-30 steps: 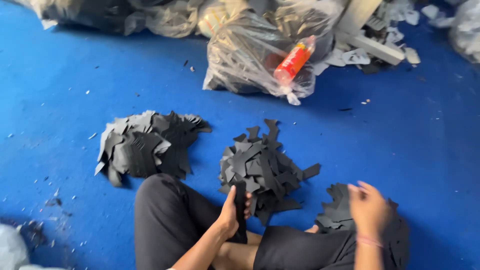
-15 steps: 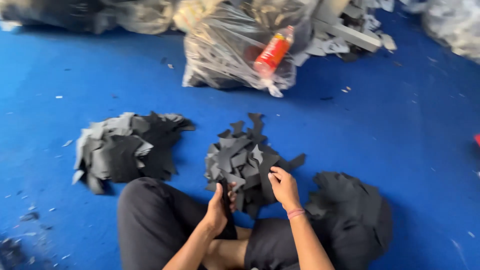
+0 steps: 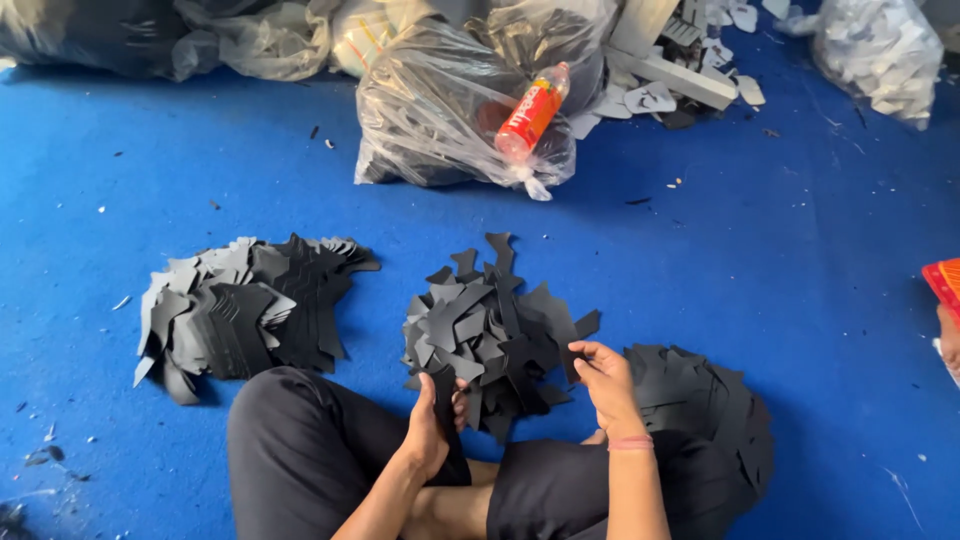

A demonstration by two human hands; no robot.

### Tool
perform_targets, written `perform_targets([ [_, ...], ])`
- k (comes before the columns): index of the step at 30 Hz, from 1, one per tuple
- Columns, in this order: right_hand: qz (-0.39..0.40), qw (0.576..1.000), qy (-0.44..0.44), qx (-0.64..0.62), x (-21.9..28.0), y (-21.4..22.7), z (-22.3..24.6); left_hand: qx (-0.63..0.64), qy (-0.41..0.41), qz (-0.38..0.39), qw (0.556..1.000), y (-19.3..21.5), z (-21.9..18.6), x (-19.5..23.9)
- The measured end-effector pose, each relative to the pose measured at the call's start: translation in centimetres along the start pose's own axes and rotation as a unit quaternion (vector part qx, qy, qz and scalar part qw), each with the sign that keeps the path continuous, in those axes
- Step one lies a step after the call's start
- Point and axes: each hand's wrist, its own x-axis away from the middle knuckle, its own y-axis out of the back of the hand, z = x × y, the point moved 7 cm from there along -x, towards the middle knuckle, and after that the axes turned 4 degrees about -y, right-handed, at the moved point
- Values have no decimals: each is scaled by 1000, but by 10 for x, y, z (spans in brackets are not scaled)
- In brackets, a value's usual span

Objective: The person sorts and organizes cut shoe upper components into stacks on the floor.

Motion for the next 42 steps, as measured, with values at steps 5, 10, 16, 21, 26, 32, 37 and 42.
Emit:
perform_targets([
  [5,-134,990,39,-10,26,60,27,-11,-5,-49,999,-12,-8,7],
  [10,-307,945,56,102,72,164,53,-26,-38,-39,998,-22,-12,6],
  [16,-436,784,-62,438,109,235,41,-3,-49,-26,998,3,3,-10],
  [21,-352,778,46,519,73,150,88,-13,-53,-54,997,-13,-8,4],
  [26,-81,810,124,567,-15,20,89,-45,-105,-70,991,-17,-18,4],
  [32,-43,623,360,694,-83,-20,-32,9,-110,-71,991,7,-17,2],
  [37,11,686,152,711,-67,-7,-27,1,-109,-70,992,-7,-21,9],
  [42,20,725,88,683,-61,10,-29,1,-101,-43,994,-16,-16,6],
])
